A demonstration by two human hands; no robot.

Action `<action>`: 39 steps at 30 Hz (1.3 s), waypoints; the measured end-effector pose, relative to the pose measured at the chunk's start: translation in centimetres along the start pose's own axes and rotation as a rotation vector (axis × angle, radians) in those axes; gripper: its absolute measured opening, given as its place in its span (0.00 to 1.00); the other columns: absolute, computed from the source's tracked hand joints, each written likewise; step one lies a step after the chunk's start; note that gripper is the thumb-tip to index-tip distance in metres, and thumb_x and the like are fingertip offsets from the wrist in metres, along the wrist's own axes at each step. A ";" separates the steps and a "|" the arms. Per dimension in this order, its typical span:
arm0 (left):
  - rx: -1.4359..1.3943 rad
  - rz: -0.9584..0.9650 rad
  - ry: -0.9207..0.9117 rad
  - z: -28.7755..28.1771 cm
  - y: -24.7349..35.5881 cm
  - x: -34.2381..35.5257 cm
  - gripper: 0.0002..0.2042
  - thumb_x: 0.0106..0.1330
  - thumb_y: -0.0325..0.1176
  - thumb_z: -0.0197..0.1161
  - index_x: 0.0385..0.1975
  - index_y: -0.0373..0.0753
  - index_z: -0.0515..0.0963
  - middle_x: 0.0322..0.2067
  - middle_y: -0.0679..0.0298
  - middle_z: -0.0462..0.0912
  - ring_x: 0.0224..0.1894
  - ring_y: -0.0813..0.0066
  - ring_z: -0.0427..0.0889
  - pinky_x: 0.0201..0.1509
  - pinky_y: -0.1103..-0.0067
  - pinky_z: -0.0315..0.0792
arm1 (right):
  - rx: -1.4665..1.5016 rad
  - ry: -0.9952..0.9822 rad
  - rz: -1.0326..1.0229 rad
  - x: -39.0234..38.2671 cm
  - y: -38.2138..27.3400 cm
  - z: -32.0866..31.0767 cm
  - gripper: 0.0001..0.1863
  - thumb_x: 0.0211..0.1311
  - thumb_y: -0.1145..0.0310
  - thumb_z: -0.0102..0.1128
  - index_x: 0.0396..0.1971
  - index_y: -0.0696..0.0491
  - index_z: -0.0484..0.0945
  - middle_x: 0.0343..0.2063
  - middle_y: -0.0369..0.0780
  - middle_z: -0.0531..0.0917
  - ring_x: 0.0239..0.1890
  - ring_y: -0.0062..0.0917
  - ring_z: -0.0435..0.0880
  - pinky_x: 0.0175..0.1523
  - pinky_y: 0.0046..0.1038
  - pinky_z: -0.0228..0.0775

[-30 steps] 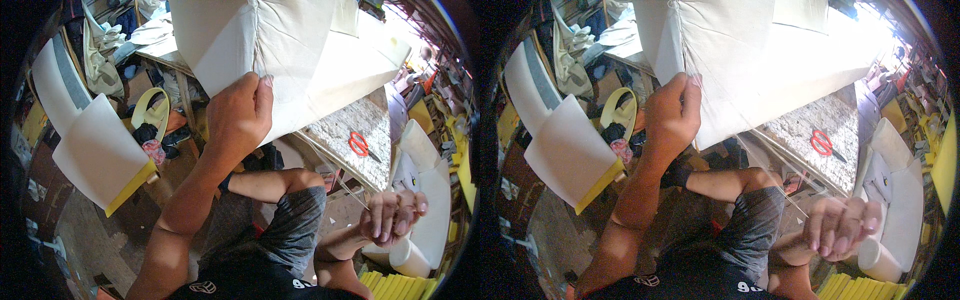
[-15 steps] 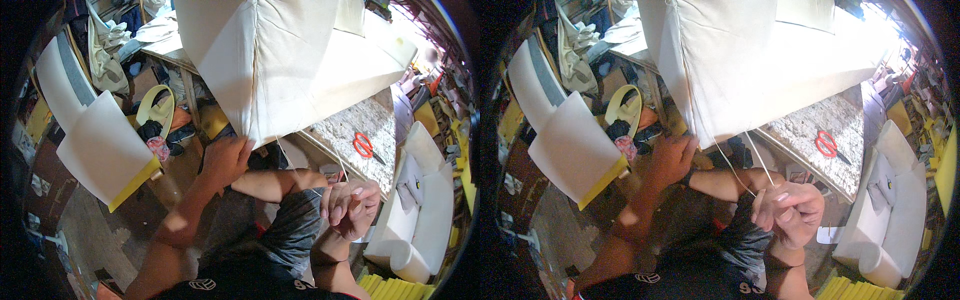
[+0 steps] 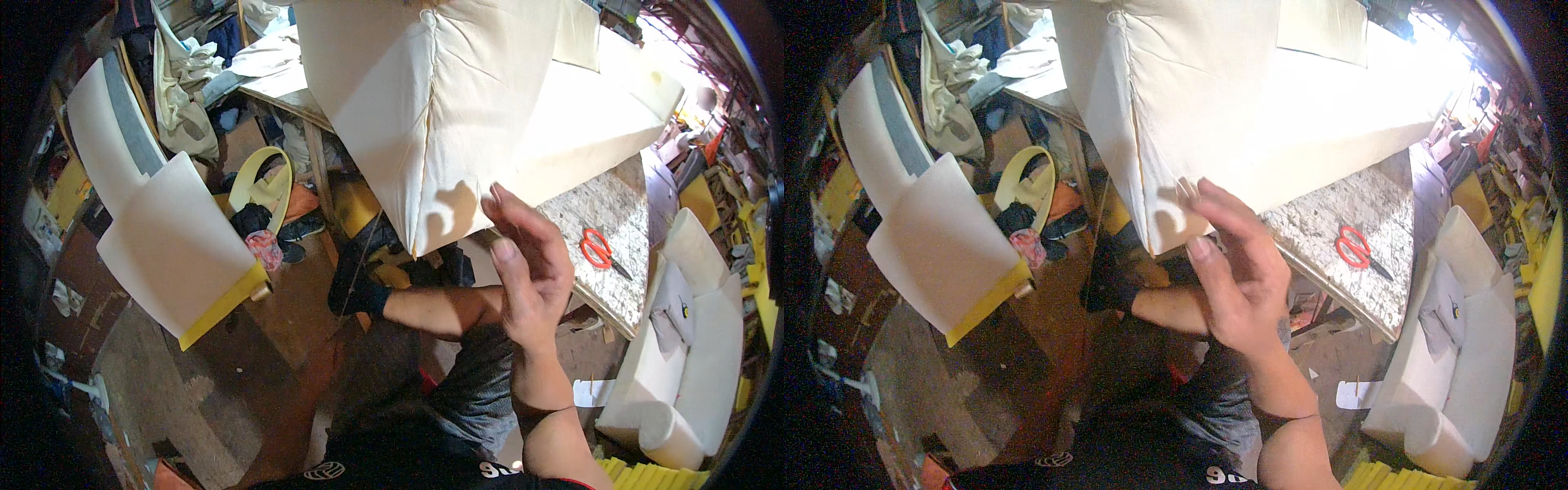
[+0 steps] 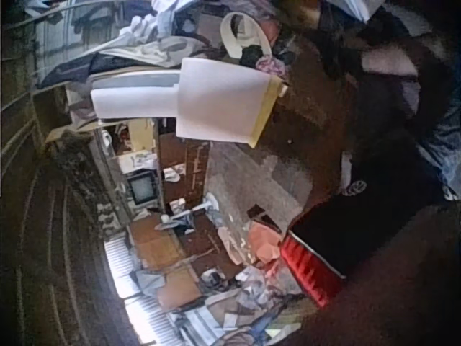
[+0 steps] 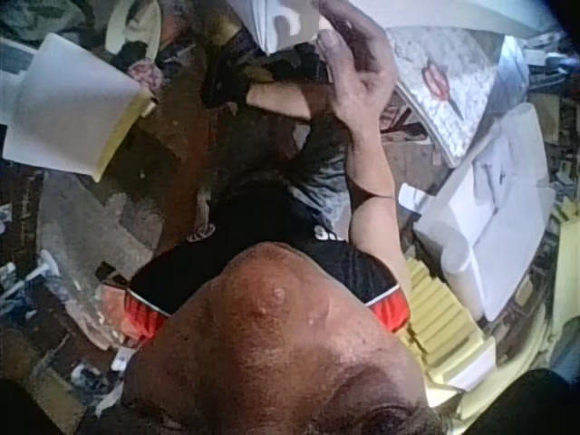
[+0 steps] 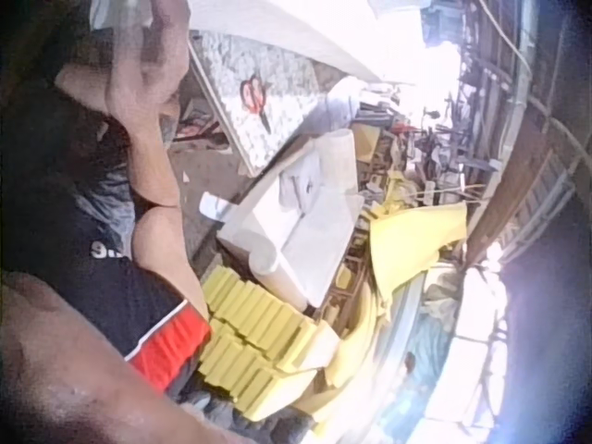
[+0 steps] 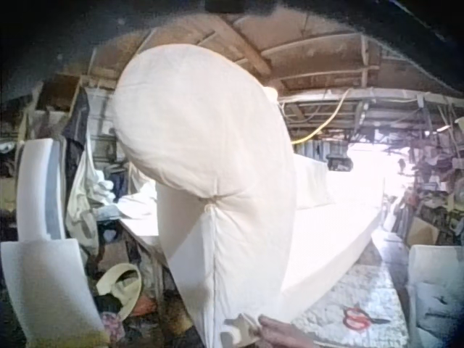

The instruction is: The person hand-sews a white fabric cover onto a piece of furniture using a needle and thread. They repeatedly insert the needle through the fabric, pull the thread, and tighten the seam to secure the cover in place.

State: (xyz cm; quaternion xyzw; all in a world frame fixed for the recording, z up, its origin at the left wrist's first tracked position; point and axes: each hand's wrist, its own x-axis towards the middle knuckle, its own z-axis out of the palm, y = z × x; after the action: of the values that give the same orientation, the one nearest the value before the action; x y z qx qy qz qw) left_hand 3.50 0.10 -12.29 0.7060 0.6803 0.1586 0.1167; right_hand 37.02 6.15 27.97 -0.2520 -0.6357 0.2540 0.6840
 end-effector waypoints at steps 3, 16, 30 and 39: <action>-0.020 -0.262 -0.465 -0.6 -1.4 -3.3 0.16 0.78 0.41 0.55 0.47 0.33 0.80 0.44 0.44 0.84 0.47 0.42 0.83 0.50 0.54 0.77 | 0.000 -0.017 0.164 1.2 0.9 0.9 0.21 0.76 0.75 0.55 0.65 0.62 0.71 0.61 0.48 0.79 0.54 0.30 0.84 0.55 0.29 0.80; -0.076 -0.548 -0.744 2.5 -8.0 -15.1 0.13 0.75 0.36 0.56 0.48 0.33 0.79 0.42 0.47 0.84 0.46 0.45 0.84 0.49 0.52 0.76 | 0.011 -0.114 0.300 -1.5 4.6 8.1 0.16 0.82 0.72 0.49 0.62 0.57 0.77 0.29 0.34 0.78 0.30 0.13 0.75 0.33 0.20 0.71; -0.043 0.071 -0.231 -15.6 1.2 -0.8 0.11 0.71 0.31 0.59 0.49 0.36 0.80 0.36 0.52 0.85 0.42 0.49 0.86 0.47 0.51 0.76 | -0.527 -0.139 -0.223 -6.1 -0.7 2.1 0.21 0.65 0.78 0.64 0.59 0.60 0.79 0.50 0.50 0.85 0.49 0.45 0.85 0.56 0.38 0.77; 0.154 0.650 0.055 -33.1 20.7 3.7 0.07 0.68 0.34 0.65 0.42 0.40 0.82 0.26 0.57 0.84 0.31 0.54 0.84 0.34 0.61 0.77 | -0.460 -0.651 0.033 -7.7 -0.7 4.0 0.25 0.57 0.77 0.71 0.57 0.59 0.80 0.49 0.49 0.86 0.49 0.44 0.86 0.55 0.42 0.78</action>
State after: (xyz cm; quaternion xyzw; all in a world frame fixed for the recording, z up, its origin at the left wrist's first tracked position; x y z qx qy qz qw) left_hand 9.99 1.09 26.36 0.8882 0.4325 0.1547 -0.0121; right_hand 32.53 0.54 22.98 -0.3151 -0.8554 0.1824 0.3685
